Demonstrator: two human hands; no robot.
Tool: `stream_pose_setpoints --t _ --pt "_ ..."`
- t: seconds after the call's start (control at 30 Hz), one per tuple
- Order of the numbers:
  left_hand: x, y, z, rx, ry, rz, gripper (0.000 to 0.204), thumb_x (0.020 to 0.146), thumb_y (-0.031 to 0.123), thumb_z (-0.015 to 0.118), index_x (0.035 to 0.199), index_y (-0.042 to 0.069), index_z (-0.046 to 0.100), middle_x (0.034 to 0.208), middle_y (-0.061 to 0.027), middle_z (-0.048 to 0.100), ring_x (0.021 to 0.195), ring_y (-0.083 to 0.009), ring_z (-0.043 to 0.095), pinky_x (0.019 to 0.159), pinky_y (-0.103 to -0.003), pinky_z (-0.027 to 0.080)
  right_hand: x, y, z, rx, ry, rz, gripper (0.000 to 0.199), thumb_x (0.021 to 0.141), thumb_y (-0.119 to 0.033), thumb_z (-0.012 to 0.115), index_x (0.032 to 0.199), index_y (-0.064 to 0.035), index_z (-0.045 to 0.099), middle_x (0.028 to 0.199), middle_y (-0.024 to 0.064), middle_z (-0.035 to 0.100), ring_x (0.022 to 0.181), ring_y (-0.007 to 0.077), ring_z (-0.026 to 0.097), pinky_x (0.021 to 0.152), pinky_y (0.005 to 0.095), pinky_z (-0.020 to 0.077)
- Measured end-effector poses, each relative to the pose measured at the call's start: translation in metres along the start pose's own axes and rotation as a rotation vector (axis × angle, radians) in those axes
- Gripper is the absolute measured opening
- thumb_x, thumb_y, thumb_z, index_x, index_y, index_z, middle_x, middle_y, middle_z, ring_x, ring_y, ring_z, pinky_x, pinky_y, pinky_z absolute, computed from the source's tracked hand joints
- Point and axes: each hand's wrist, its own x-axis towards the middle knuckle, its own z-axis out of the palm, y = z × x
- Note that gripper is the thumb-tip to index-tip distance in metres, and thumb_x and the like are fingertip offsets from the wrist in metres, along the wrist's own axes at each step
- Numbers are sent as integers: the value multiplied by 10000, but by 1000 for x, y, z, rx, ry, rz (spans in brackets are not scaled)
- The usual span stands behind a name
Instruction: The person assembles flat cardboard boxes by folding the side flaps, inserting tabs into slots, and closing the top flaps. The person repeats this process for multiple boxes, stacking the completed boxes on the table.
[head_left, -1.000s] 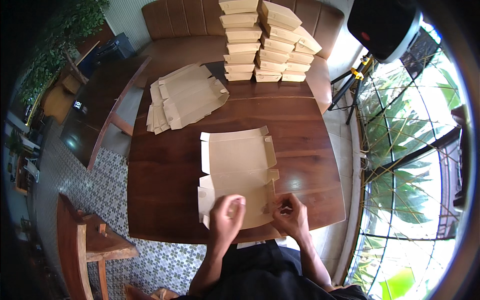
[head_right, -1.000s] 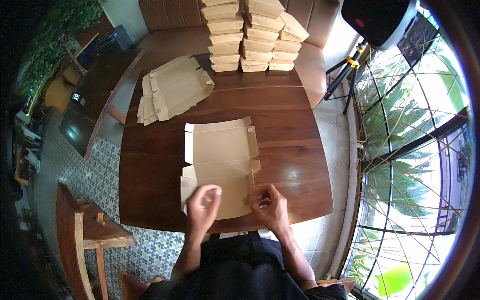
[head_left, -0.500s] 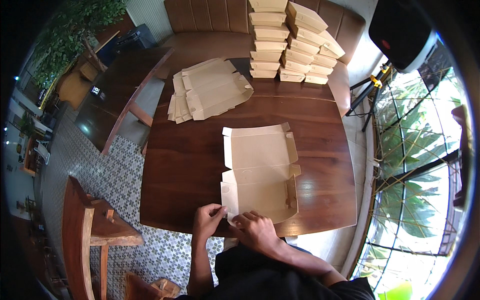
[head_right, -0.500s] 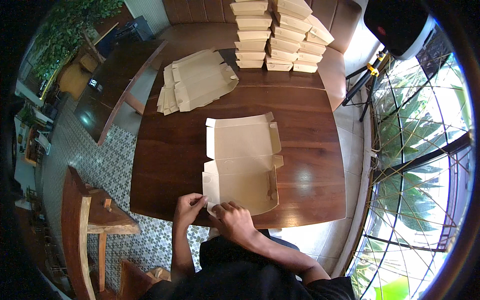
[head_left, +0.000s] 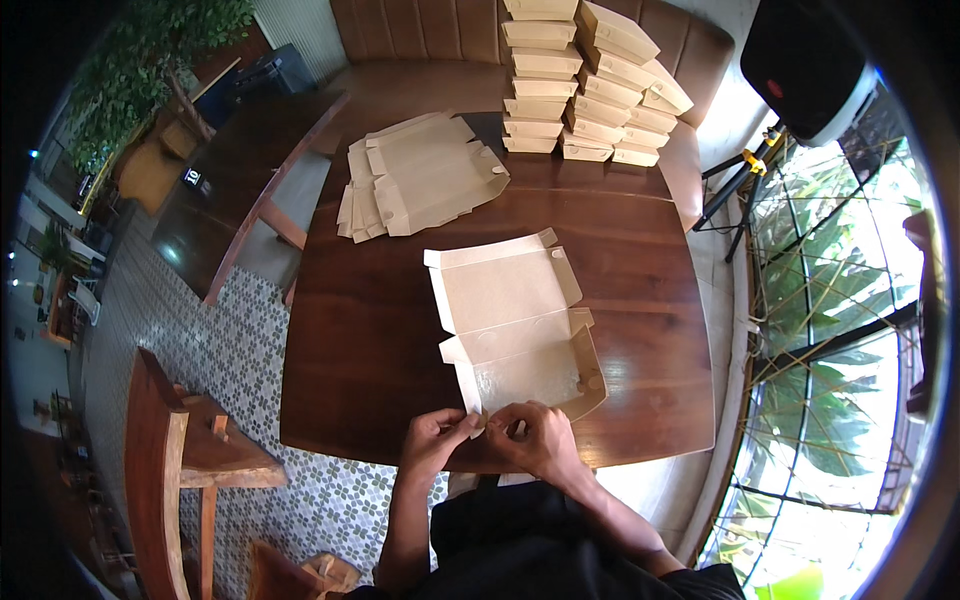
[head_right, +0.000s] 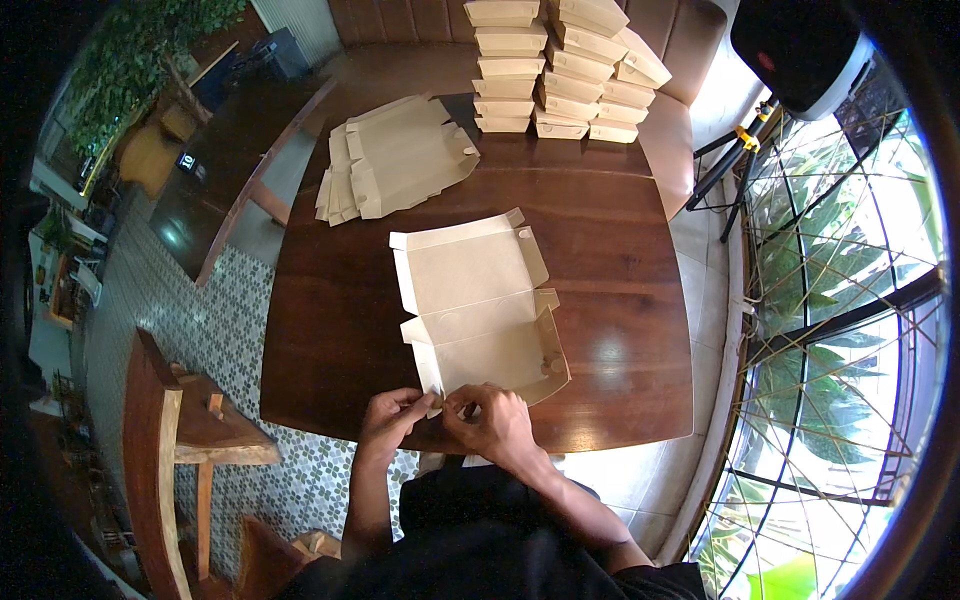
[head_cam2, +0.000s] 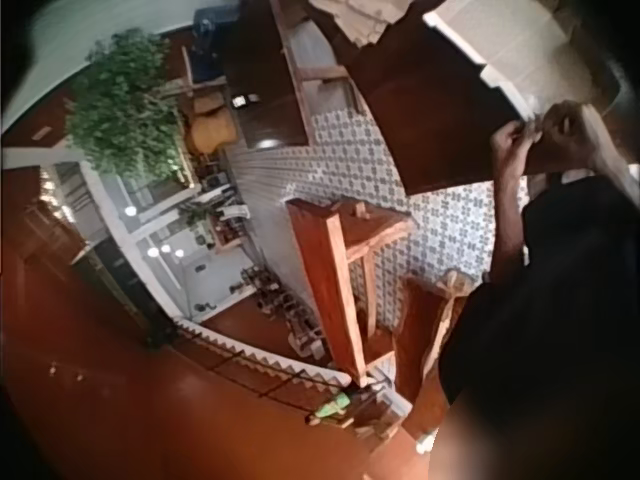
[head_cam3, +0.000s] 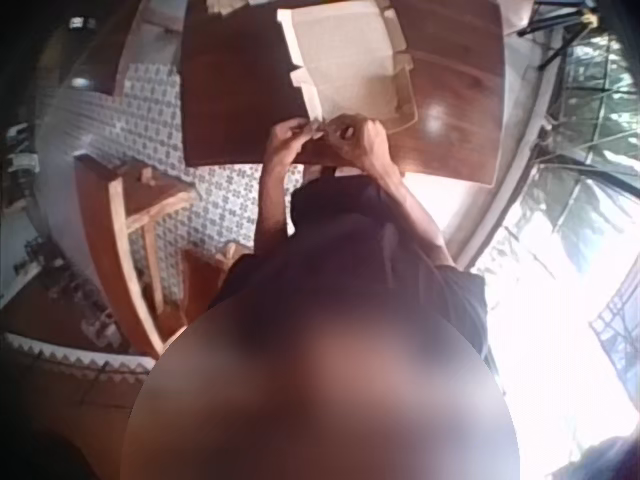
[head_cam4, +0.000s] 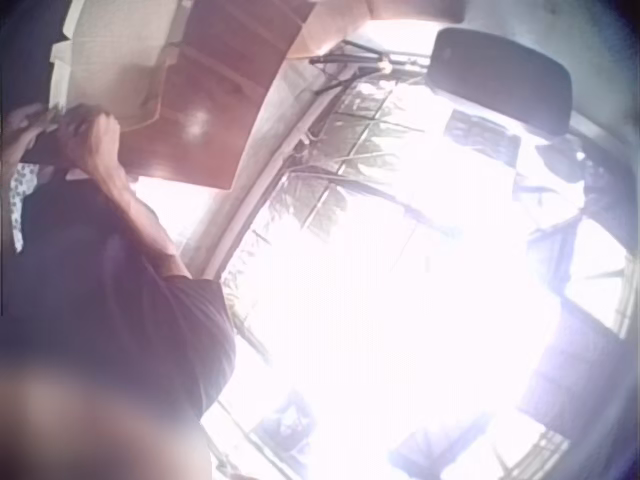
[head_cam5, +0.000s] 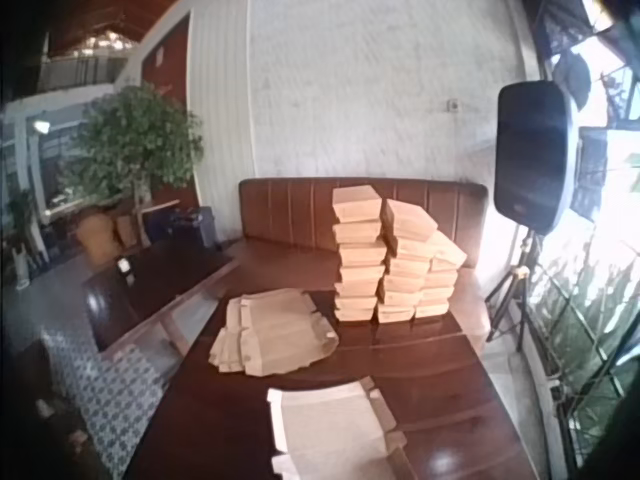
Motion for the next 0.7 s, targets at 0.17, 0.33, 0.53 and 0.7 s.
stream_pose_setpoints --t 0.17,0.33,0.53,0.7 --pt "10 -18 6 4 54 174 320 1008 286 814 993 -32 787 818 13 727 725 -2 582 622 -203 440 0 6 4 13 26 -11 161 865 -201 817 954 -67 807 890 133 795 760 292 791 731 399 633" --pt "12 -30 12 -34 118 216 295 992 267 834 960 -19 768 791 19 718 686 4 557 599 -208 434 0 9 6 16 34 -29 154 885 -184 823 935 -42 785 881 124 785 748 252 774 705 363 615" --pt "9 -22 16 41 95 208 268 993 246 835 958 -10 764 759 37 690 669 18 523 581 -199 402 1 11 3 25 20 -26 150 900 -168 815 931 -28 773 873 124 782 746 235 771 713 347 609" --pt "9 -18 14 103 84 233 274 995 261 833 959 -3 768 724 51 661 655 18 492 559 -213 378 2 10 -1 85 -34 -40 153 934 -155 799 977 -12 762 890 139 789 798 233 785 744 358 612"
